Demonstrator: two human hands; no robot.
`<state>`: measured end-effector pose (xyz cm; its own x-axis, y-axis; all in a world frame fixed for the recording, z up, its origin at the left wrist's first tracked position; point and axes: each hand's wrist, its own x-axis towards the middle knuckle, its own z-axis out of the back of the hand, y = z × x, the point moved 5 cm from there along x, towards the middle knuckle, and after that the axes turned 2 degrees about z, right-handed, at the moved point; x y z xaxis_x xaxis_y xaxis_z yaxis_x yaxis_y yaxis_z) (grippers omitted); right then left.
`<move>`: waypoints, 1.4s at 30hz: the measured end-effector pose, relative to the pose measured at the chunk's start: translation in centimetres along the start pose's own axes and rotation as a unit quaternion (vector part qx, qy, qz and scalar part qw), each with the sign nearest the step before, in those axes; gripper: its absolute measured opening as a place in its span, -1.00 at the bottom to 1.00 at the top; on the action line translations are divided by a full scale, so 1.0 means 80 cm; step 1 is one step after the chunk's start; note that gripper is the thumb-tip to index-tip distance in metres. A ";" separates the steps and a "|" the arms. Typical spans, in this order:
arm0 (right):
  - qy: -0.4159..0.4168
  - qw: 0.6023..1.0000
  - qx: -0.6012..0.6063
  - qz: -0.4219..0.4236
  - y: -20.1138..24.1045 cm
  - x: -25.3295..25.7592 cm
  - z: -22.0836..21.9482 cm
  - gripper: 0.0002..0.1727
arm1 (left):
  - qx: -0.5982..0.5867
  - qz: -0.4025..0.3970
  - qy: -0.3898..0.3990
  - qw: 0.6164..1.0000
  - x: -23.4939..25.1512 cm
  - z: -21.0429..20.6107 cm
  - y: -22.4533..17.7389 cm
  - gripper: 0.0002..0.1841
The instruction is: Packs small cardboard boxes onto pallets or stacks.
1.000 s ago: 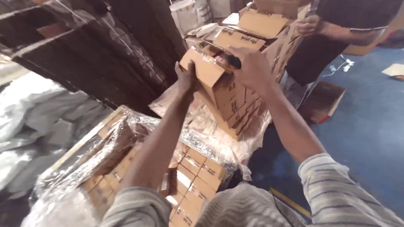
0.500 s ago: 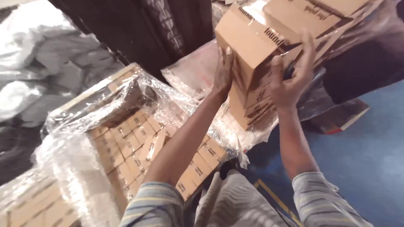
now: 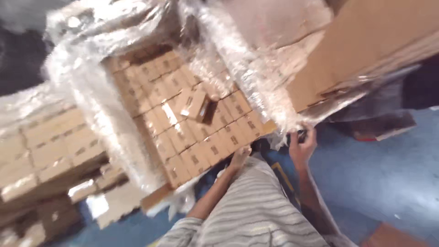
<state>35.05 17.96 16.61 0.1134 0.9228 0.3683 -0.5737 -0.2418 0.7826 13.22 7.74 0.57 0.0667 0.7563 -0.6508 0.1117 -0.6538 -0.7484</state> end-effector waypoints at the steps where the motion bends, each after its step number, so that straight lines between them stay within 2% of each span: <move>1: 0.083 0.996 -0.010 -0.031 -0.002 -0.046 -0.035 -0.52 | -0.017 0.044 -0.047 0.998 -0.017 0.039 0.051 -0.51; 2: 0.162 0.985 -0.013 -0.056 0.000 -0.090 -0.067 -0.54 | -0.031 0.079 -0.087 0.993 -0.035 0.075 0.090 -0.50; 4: 0.322 0.943 -0.026 -0.086 0.012 -0.165 -0.119 -0.54 | -0.041 0.117 -0.160 0.979 -0.059 0.143 0.136 -0.45; 6: 0.491 0.864 -0.074 -0.086 0.035 -0.211 -0.155 -0.50 | 0.000 0.112 -0.223 0.968 -0.062 0.207 0.150 -0.32; 8: 0.586 0.801 -0.114 -0.039 0.056 -0.232 -0.178 -0.47 | 0.085 0.086 -0.265 0.957 -0.046 0.271 0.140 -0.10; 11: 0.602 0.785 -0.146 -0.005 0.067 -0.223 -0.193 -0.46 | 0.227 0.032 -0.321 0.919 0.012 0.358 0.070 0.19; 15: 0.554 0.815 -0.171 -0.022 0.059 -0.195 -0.191 -0.52 | 0.348 -0.016 -0.365 0.863 0.105 0.438 -0.046 0.50; 18: 0.556 0.806 -0.197 -0.051 0.049 -0.190 -0.182 -0.53 | 0.430 0.017 -0.323 0.843 0.167 0.472 -0.095 0.61; 20: 0.557 0.802 -0.207 -0.063 0.039 -0.194 -0.175 -0.53 | 0.462 0.068 -0.297 0.833 0.200 0.485 -0.099 0.64; 22: 0.559 0.798 -0.206 -0.085 0.031 -0.193 -0.168 -0.53 | 0.449 0.113 -0.284 0.840 0.218 0.487 -0.101 0.68; 24: 0.567 0.797 -0.187 -0.089 0.022 -0.190 -0.164 -0.53 | 0.446 0.121 -0.286 0.840 0.225 0.478 -0.100 0.67; 28: 0.596 0.785 -0.147 -0.082 -0.005 -0.161 -0.188 -0.54 | 0.425 0.121 -0.322 0.837 0.200 0.446 -0.086 0.62; 31: 0.562 0.819 -0.052 -0.105 -0.021 -0.113 -0.220 -0.56 | 0.388 0.173 -0.331 0.843 0.142 0.375 -0.060 0.61; 33: 0.531 0.833 0.003 -0.157 -0.049 -0.092 -0.250 -0.50 | 0.354 0.217 -0.338 0.844 0.093 0.308 -0.021 0.65; 36: 0.557 0.806 -0.022 -0.199 -0.096 -0.091 -0.292 -0.30 | 0.309 0.307 -0.323 0.840 0.037 0.198 0.073 0.73; 38: 0.603 0.766 -0.094 -0.203 -0.108 -0.093 -0.315 -0.31 | 0.309 0.339 -0.325 0.827 0.013 0.143 0.122 0.72; 40: 0.642 0.738 -0.142 -0.150 -0.116 -0.098 -0.355 -0.42 | 0.307 0.303 -0.332 0.839 0.005 0.131 0.135 0.66; 42: 0.665 0.722 -0.173 -0.081 -0.115 -0.101 -0.390 -0.49 | 0.321 0.216 -0.335 0.859 0.015 0.148 0.123 0.45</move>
<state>14.11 22.07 -9.27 -0.5455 0.4589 -0.7014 -0.8346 -0.2209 0.5046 2.66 1.96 -9.07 -0.6448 0.3973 -0.6530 -0.3641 -0.9108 -0.1946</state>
